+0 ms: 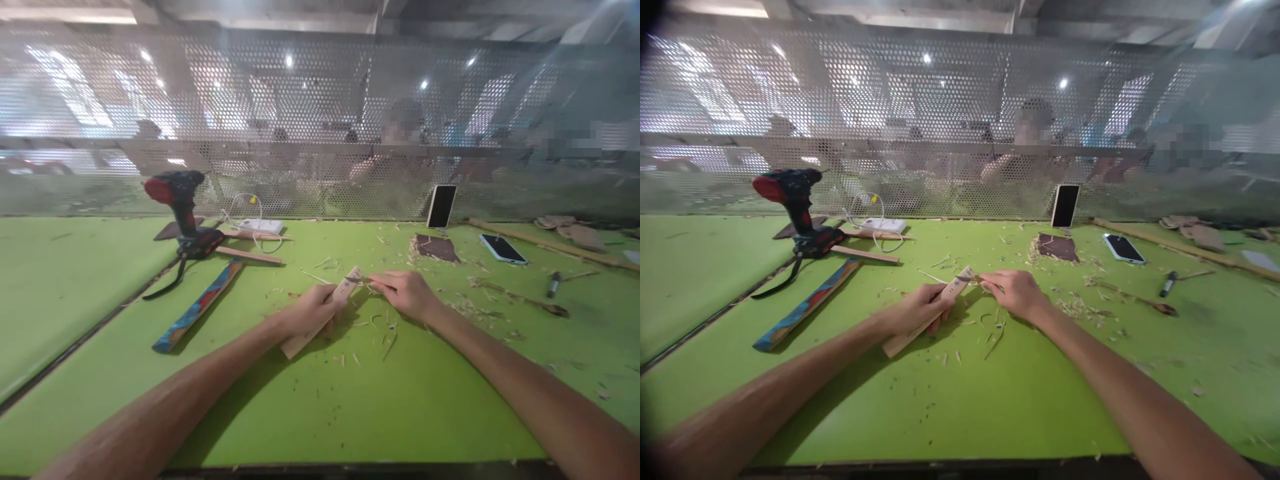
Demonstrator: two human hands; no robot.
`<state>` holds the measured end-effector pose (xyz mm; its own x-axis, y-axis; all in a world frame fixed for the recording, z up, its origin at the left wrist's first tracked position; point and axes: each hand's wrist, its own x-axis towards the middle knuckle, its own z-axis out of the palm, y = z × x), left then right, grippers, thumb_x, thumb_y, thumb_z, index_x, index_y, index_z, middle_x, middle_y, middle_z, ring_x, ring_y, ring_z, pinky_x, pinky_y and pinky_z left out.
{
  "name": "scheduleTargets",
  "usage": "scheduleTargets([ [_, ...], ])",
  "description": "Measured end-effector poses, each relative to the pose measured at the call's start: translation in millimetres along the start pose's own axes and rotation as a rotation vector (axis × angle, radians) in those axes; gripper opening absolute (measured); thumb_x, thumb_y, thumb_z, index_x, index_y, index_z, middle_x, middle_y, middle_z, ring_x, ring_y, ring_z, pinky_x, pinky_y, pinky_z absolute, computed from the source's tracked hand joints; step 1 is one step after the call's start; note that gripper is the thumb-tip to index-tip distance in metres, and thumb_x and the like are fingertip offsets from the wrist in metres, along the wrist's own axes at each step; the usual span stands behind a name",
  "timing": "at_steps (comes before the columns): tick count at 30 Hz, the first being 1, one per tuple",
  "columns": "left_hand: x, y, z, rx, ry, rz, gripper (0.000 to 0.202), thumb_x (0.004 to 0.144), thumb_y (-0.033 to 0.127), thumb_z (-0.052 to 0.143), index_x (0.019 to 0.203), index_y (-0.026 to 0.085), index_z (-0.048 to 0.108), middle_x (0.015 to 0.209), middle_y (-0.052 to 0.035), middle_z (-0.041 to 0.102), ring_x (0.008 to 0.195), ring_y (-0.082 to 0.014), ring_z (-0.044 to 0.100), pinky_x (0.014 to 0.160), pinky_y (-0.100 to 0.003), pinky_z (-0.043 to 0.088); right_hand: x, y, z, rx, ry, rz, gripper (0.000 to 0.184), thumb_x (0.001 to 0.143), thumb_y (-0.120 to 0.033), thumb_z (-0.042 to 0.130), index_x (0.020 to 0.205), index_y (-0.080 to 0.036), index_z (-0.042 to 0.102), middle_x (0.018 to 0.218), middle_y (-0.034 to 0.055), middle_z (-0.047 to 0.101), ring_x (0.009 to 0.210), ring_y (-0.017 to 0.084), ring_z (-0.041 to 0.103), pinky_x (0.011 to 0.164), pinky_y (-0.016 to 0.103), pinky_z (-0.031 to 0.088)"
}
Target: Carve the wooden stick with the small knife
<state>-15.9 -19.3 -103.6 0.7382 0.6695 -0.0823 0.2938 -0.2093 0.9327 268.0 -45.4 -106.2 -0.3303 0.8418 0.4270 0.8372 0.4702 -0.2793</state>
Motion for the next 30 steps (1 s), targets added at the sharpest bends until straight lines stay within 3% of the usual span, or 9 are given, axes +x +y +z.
scheduleTargets([
  [5, -0.7, 0.5, 0.4, 0.012, -0.001, 0.003, 0.029, 0.100, 0.044, 0.051, 0.087, 0.018, 0.054, 0.067, 0.0012, 0.062, 0.053, -0.0120, 0.061, 0.050, -0.023, 0.050, -0.5, 2.2, 3.7, 0.023, 0.010, 0.023, 0.039, 0.107, -0.043, 0.048, 0.119, -0.026, 0.081, 0.098, 0.0088, 0.082, 0.058, 0.019, 0.066, 0.047, 0.035, 0.053],
  [11, 2.9, -3.9, 0.3, -0.011, 0.003, -0.002, 0.030, 0.099, 0.046, 0.052, 0.088, 0.018, 0.054, 0.071, -0.0004, 0.063, 0.054, -0.0120, 0.062, 0.050, -0.024, 0.052, 0.9, 10.8, 3.3, 0.002, 0.008, 0.045, 0.036, 0.107, -0.041, 0.050, 0.116, -0.028, 0.082, 0.091, 0.0064, 0.081, 0.050, 0.016, 0.061, 0.043, 0.033, 0.049],
  [17, 3.6, -1.1, -0.9, 0.009, -0.001, -0.028, 0.026, 0.099, 0.042, 0.052, 0.091, 0.017, 0.055, 0.070, -0.0004, 0.063, 0.054, -0.0118, 0.061, 0.050, -0.024, 0.051, 3.3, 16.0, 0.1, -0.032, 0.024, 0.061, 0.036, 0.105, -0.038, 0.051, 0.116, -0.026, 0.082, 0.094, 0.0082, 0.081, 0.058, 0.019, 0.066, 0.048, 0.035, 0.051],
  [21, -0.3, 6.6, -2.2, 0.067, -0.053, -0.020, 0.024, 0.098, 0.039, 0.054, 0.095, 0.016, 0.058, 0.076, -0.0018, 0.066, 0.057, -0.0111, 0.061, 0.051, -0.022, 0.049, 1.0, 35.6, -13.3, -0.084, 0.037, 0.249, 0.039, 0.105, -0.038, 0.048, 0.114, -0.024, 0.083, 0.083, 0.0075, 0.080, 0.041, 0.014, 0.048, 0.038, 0.031, 0.037],
  [24, 0.8, 7.0, -3.4, 0.067, -0.031, -0.049, 0.025, 0.097, 0.040, 0.054, 0.096, 0.015, 0.057, 0.076, -0.0024, 0.066, 0.057, -0.0117, 0.062, 0.053, -0.023, 0.051, 0.6, 43.8, -21.7, -0.032, 0.133, 0.364, 0.038, 0.103, -0.041, 0.052, 0.117, -0.022, 0.082, 0.099, 0.0121, 0.081, 0.038, 0.010, 0.040, 0.036, 0.029, 0.033],
  [30, 6.3, -2.1, -5.0, -0.002, -0.015, -0.016, 0.024, 0.097, 0.040, 0.053, 0.096, 0.016, 0.056, 0.078, -0.0020, 0.066, 0.058, -0.0122, 0.064, 0.052, -0.024, 0.052, 6.5, 9.1, -8.0, 0.188, -0.007, 0.197, 0.035, 0.102, -0.045, 0.056, 0.120, -0.028, 0.081, 0.115, 0.0112, 0.079, 0.053, 0.014, 0.058, 0.046, 0.032, 0.050],
])
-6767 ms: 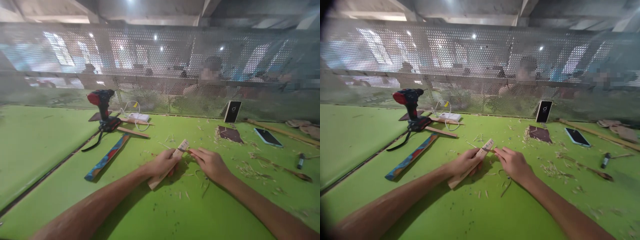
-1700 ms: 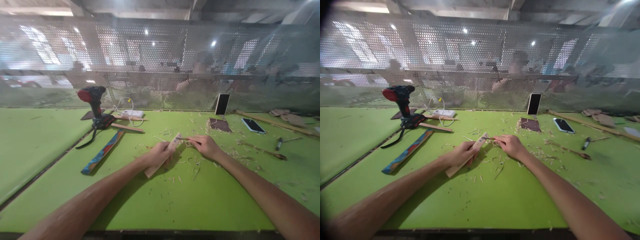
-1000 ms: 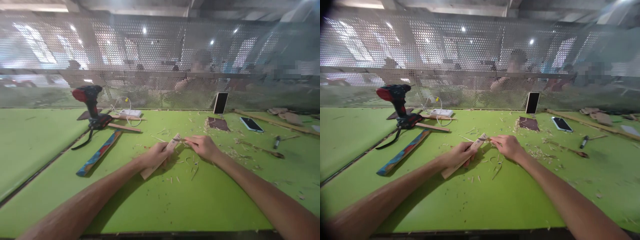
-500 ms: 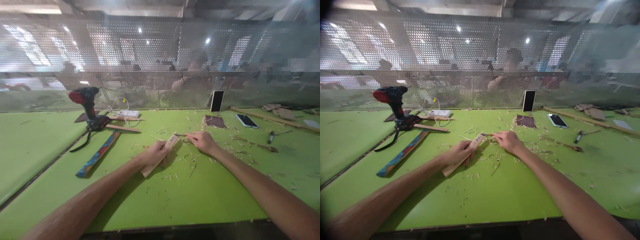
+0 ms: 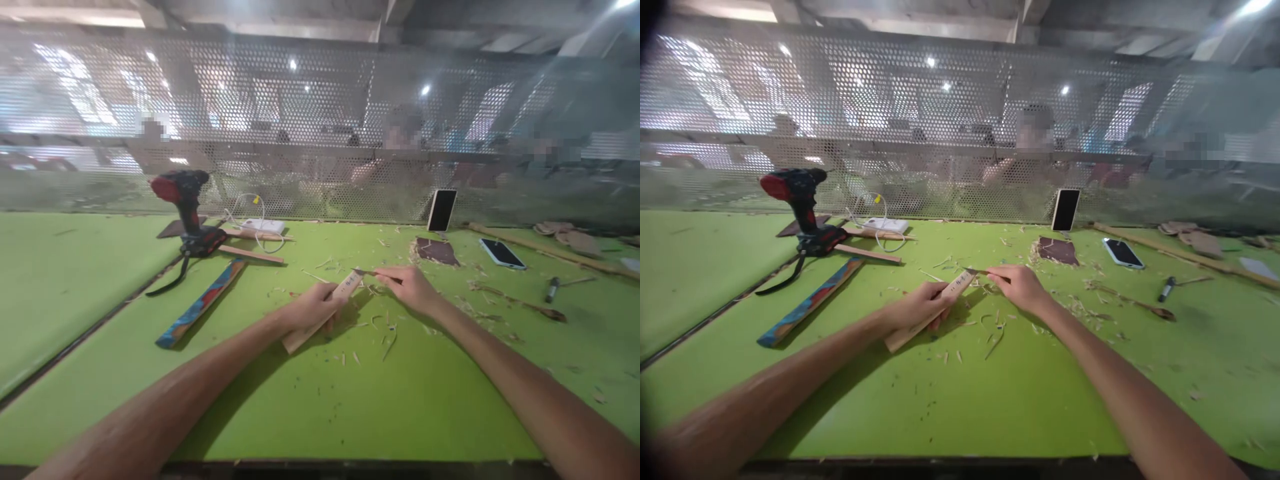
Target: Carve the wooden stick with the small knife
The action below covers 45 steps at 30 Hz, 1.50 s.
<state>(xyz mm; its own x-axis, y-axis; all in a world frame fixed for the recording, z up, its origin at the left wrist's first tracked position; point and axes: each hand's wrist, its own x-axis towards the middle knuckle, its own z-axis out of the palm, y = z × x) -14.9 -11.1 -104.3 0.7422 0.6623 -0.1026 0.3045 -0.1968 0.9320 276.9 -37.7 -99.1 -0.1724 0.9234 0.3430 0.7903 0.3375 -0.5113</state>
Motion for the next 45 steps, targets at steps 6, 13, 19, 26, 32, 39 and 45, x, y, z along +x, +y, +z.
scheduleTargets([
  [6, -0.9, -0.3, 1.7, -0.005, 0.008, -0.004, 0.028, 0.099, 0.046, 0.051, 0.093, 0.018, 0.054, 0.078, -0.0008, 0.066, 0.057, -0.0128, 0.065, 0.052, -0.025, 0.053, -4.3, -15.9, 6.3, -0.065, -0.038, -0.135, 0.031, 0.103, -0.035, 0.056, 0.118, -0.024, 0.081, 0.107, 0.0110, 0.081, 0.071, 0.021, 0.070, 0.062, 0.039, 0.060],
  [13, -1.6, 1.8, 1.6, 0.019, 0.004, 0.008, 0.026, 0.098, 0.041, 0.053, 0.088, 0.017, 0.055, 0.074, -0.0008, 0.065, 0.056, -0.0127, 0.065, 0.052, -0.024, 0.052, -5.3, -7.8, 8.5, -0.133, -0.038, -0.158, 0.034, 0.106, -0.039, 0.053, 0.117, -0.025, 0.082, 0.095, 0.0090, 0.082, 0.063, 0.020, 0.068, 0.055, 0.035, 0.056],
  [19, -0.6, 1.9, 1.7, 0.023, 0.007, 0.004, 0.023, 0.098, 0.037, 0.052, 0.089, 0.016, 0.057, 0.070, -0.0002, 0.065, 0.056, -0.0136, 0.065, 0.052, -0.025, 0.051, -4.1, 0.4, 12.1, -0.131, -0.045, -0.166, 0.036, 0.106, -0.039, 0.050, 0.117, -0.025, 0.081, 0.095, 0.0085, 0.081, 0.064, 0.020, 0.068, 0.055, 0.035, 0.056],
  [26, 2.9, 0.3, 1.7, 0.030, 0.014, -0.007, 0.024, 0.099, 0.037, 0.053, 0.089, 0.016, 0.057, 0.070, -0.0005, 0.064, 0.056, -0.0127, 0.064, 0.054, -0.025, 0.051, -2.0, 0.3, 15.2, -0.210, -0.018, -0.192, 0.040, 0.107, -0.042, 0.046, 0.116, -0.025, 0.082, 0.099, 0.0088, 0.082, 0.059, 0.019, 0.066, 0.048, 0.035, 0.052],
  [32, -10.0, 15.0, 3.4, 0.062, 0.000, -0.035, 0.026, 0.098, 0.038, 0.055, 0.096, 0.013, 0.062, 0.074, -0.0018, 0.064, 0.057, -0.0124, 0.061, 0.051, -0.024, 0.049, 1.7, 25.1, -2.7, -0.272, 0.045, -0.124, 0.042, 0.106, -0.043, 0.044, 0.113, -0.027, 0.083, 0.089, 0.0072, 0.081, 0.050, 0.018, 0.061, 0.041, 0.033, 0.047],
  [39, -19.0, 23.9, 14.9, -0.002, -0.111, -0.027, 0.028, 0.095, 0.039, 0.057, 0.107, 0.014, 0.061, 0.074, -0.0001, 0.063, 0.054, -0.0115, 0.058, 0.047, -0.022, 0.047, 5.5, 41.6, -37.5, -0.169, 0.317, 0.023, 0.040, 0.100, -0.046, 0.054, 0.112, -0.021, 0.083, 0.101, 0.0149, 0.081, 0.062, 0.022, 0.067, 0.050, 0.037, 0.054],
  [45, -14.8, 20.9, 10.9, -0.070, -0.096, 0.022, 0.024, 0.095, 0.039, 0.057, 0.103, 0.016, 0.058, 0.074, 0.0014, 0.061, 0.051, -0.0099, 0.057, 0.044, -0.020, 0.045, 3.2, -5.4, -22.9, 0.019, 0.043, 0.009, 0.038, 0.097, -0.049, 0.062, 0.113, -0.022, 0.083, 0.104, 0.0148, 0.081, 0.055, 0.018, 0.063, 0.045, 0.032, 0.049],
])
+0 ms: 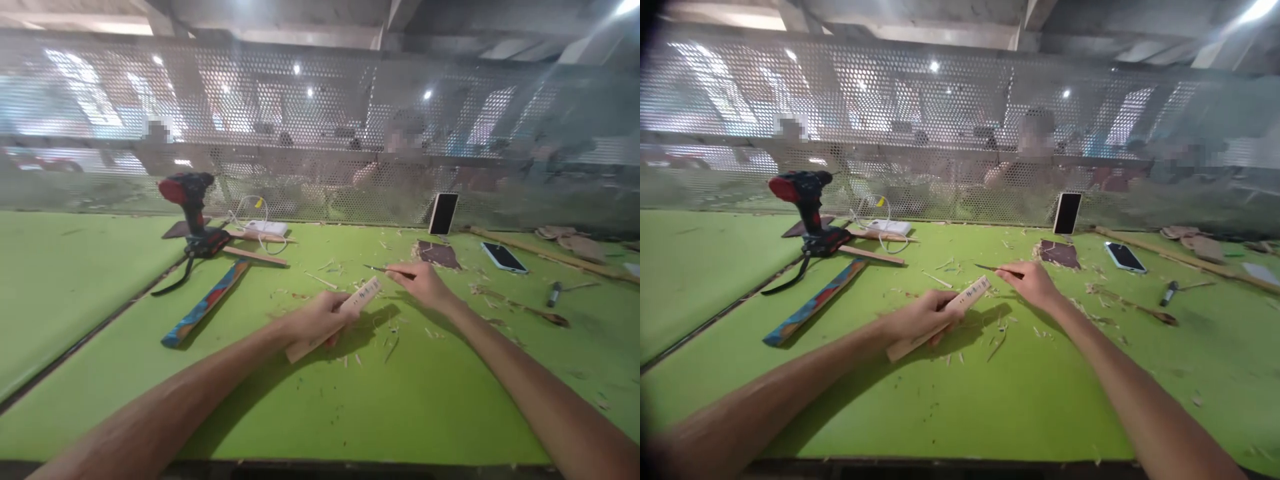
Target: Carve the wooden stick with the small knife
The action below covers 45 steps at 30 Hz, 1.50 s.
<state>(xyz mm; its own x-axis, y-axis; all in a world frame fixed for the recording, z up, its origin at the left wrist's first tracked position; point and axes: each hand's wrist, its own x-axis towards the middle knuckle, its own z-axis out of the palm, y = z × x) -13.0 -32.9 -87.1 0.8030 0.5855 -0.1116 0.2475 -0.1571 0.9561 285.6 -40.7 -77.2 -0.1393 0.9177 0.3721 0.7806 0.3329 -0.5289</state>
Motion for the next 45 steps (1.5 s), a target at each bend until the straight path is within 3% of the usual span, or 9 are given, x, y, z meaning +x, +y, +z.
scheduleTargets([
  [7, 3.9, -2.1, -4.0, 0.032, 0.115, -0.015, 0.031, 0.097, 0.042, 0.057, 0.111, 0.015, 0.059, 0.079, -0.0017, 0.064, 0.051, -0.0112, 0.058, 0.045, -0.022, 0.048, -4.0, -16.3, 6.4, -0.003, -0.068, -0.063, 0.046, 0.100, -0.056, 0.056, 0.102, -0.021, 0.085, 0.079, 0.0098, 0.078, 0.056, 0.019, 0.062, 0.048, 0.032, 0.045],
  [16, 9.1, -12.1, -4.2, 0.061, 0.166, 0.007, 0.035, 0.097, 0.045, 0.055, 0.112, 0.015, 0.062, 0.078, -0.0013, 0.066, 0.050, -0.0114, 0.059, 0.044, -0.022, 0.047, -6.5, -14.0, 18.1, -0.100, -0.085, -0.121, 0.055, 0.103, -0.066, 0.044, 0.095, -0.026, 0.081, 0.069, 0.0035, 0.071, 0.048, 0.014, 0.050, 0.046, 0.030, 0.040],
  [24, 9.2, -14.0, -1.6, 0.070, 0.155, 0.010, 0.032, 0.096, 0.044, 0.054, 0.108, 0.016, 0.062, 0.079, -0.0011, 0.067, 0.049, -0.0109, 0.059, 0.044, -0.022, 0.048, -6.4, -7.6, 14.3, -0.112, -0.040, -0.033, 0.054, 0.104, -0.062, 0.043, 0.090, -0.022, 0.077, 0.062, 0.0039, 0.066, 0.044, 0.014, 0.047, 0.043, 0.029, 0.033],
  [37, 7.7, -14.7, -3.7, 0.029, 0.099, -0.018, 0.033, 0.097, 0.046, 0.055, 0.110, 0.016, 0.058, 0.082, -0.0021, 0.066, 0.051, -0.0104, 0.058, 0.045, -0.022, 0.048, -7.7, 1.8, 23.5, 0.121, -0.009, 0.090, 0.048, 0.100, -0.062, 0.051, 0.084, -0.020, 0.068, 0.062, 0.0023, 0.060, 0.046, 0.013, 0.044, 0.042, 0.027, 0.034],
  [45, 6.6, -9.8, -2.5, 0.043, 0.107, -0.020, 0.031, 0.097, 0.046, 0.054, 0.106, 0.016, 0.057, 0.076, -0.0002, 0.065, 0.050, -0.0107, 0.058, 0.046, -0.023, 0.049, -9.4, 3.6, 23.6, 0.167, -0.047, 0.128, 0.042, 0.100, -0.051, 0.052, 0.103, -0.017, 0.076, 0.062, 0.0032, 0.061, 0.043, 0.013, 0.040, 0.041, 0.027, 0.030],
])
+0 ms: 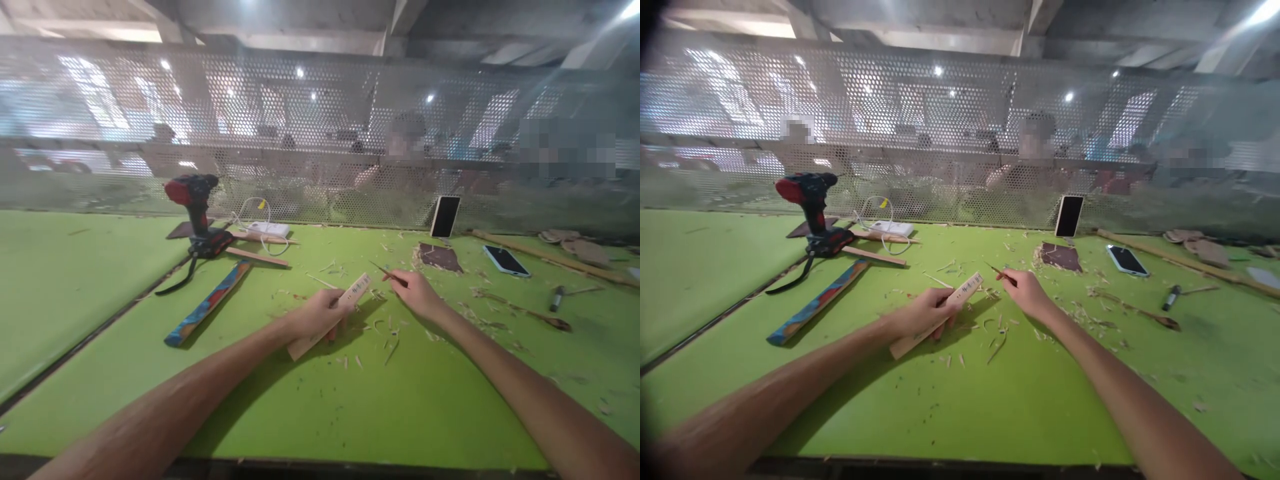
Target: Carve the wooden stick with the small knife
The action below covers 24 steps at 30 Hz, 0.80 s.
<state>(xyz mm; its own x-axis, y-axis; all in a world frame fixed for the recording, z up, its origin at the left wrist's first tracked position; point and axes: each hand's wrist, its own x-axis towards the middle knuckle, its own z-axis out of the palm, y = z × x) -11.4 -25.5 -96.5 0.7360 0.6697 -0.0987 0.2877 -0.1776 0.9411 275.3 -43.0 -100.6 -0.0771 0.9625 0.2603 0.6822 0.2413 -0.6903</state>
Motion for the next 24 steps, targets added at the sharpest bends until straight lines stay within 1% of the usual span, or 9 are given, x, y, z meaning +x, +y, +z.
scheduleTargets([
  [4, -0.4, -0.5, -0.5, -0.003, -0.005, -0.002, 0.033, 0.097, 0.047, 0.054, 0.108, 0.017, 0.056, 0.080, -0.0010, 0.066, 0.051, -0.0107, 0.058, 0.045, -0.022, 0.047, -0.8, -1.6, -0.2, 0.020, -0.030, 0.030, 0.037, 0.099, -0.043, 0.053, 0.106, -0.016, 0.077, 0.062, 0.0028, 0.061, 0.043, 0.012, 0.040, 0.041, 0.026, 0.030],
  [8, -0.4, 0.4, -0.7, -0.015, -0.010, -0.021, 0.030, 0.097, 0.045, 0.054, 0.107, 0.017, 0.056, 0.082, -0.0012, 0.065, 0.051, -0.0100, 0.058, 0.044, -0.022, 0.048, -1.3, -4.6, 0.0, 0.000, -0.057, 0.019, 0.035, 0.099, -0.041, 0.053, 0.105, -0.016, 0.077, 0.065, 0.0046, 0.065, 0.044, 0.012, 0.043, 0.042, 0.027, 0.032],
  [12, -0.7, 2.2, -0.1, 0.003, -0.002, -0.018, 0.027, 0.097, 0.043, 0.054, 0.104, 0.017, 0.056, 0.079, -0.0005, 0.065, 0.050, -0.0101, 0.058, 0.045, -0.022, 0.048, -3.8, -8.2, 0.3, -0.036, -0.094, -0.009, 0.035, 0.099, -0.045, 0.056, 0.102, -0.019, 0.078, 0.073, 0.0070, 0.070, 0.047, 0.013, 0.048, 0.043, 0.027, 0.036],
  [15, -0.8, 2.0, 0.1, 0.011, 0.001, -0.017, 0.028, 0.097, 0.044, 0.053, 0.102, 0.017, 0.056, 0.077, -0.0009, 0.066, 0.050, -0.0106, 0.058, 0.045, -0.023, 0.048, -5.2, -10.6, 0.4, -0.053, -0.122, 0.009, 0.035, 0.098, -0.048, 0.059, 0.101, -0.020, 0.079, 0.075, 0.0073, 0.072, 0.049, 0.014, 0.050, 0.044, 0.028, 0.038],
  [19, 0.5, -1.5, -0.6, 0.001, -0.006, -0.008, 0.029, 0.097, 0.044, 0.053, 0.103, 0.016, 0.057, 0.079, -0.0018, 0.067, 0.051, -0.0111, 0.060, 0.046, -0.023, 0.049, -5.0, -9.4, 1.1, -0.097, -0.141, 0.036, 0.039, 0.097, -0.053, 0.060, 0.103, -0.019, 0.079, 0.076, 0.0073, 0.072, 0.049, 0.013, 0.050, 0.045, 0.028, 0.037],
  [20, 0.8, -2.3, -0.7, -0.001, -0.007, -0.011, 0.030, 0.097, 0.044, 0.053, 0.104, 0.016, 0.057, 0.079, -0.0019, 0.066, 0.052, -0.0113, 0.060, 0.046, -0.023, 0.049, -4.8, -8.4, 1.2, -0.118, -0.140, 0.041, 0.041, 0.098, -0.054, 0.059, 0.101, -0.019, 0.079, 0.075, 0.0072, 0.071, 0.048, 0.013, 0.050, 0.045, 0.028, 0.037],
  [22, 1.1, -2.9, -0.5, -0.004, -0.014, -0.019, 0.031, 0.098, 0.044, 0.053, 0.108, 0.015, 0.057, 0.080, -0.0020, 0.066, 0.053, -0.0113, 0.059, 0.046, -0.024, 0.048, -4.4, -6.1, 1.2, -0.178, -0.121, 0.047, 0.043, 0.099, -0.054, 0.055, 0.091, -0.018, 0.077, 0.070, 0.0064, 0.069, 0.047, 0.013, 0.050, 0.046, 0.028, 0.038],
  [24, -0.1, -0.9, -0.4, 0.000, -0.017, -0.027, 0.032, 0.099, 0.044, 0.052, 0.112, 0.015, 0.057, 0.082, -0.0020, 0.066, 0.052, -0.0111, 0.058, 0.046, -0.024, 0.048, -3.7, -5.0, 0.5, -0.266, -0.081, 0.040, 0.043, 0.101, -0.049, 0.051, 0.079, -0.019, 0.073, 0.063, 0.0051, 0.065, 0.044, 0.013, 0.049, 0.045, 0.029, 0.038],
])
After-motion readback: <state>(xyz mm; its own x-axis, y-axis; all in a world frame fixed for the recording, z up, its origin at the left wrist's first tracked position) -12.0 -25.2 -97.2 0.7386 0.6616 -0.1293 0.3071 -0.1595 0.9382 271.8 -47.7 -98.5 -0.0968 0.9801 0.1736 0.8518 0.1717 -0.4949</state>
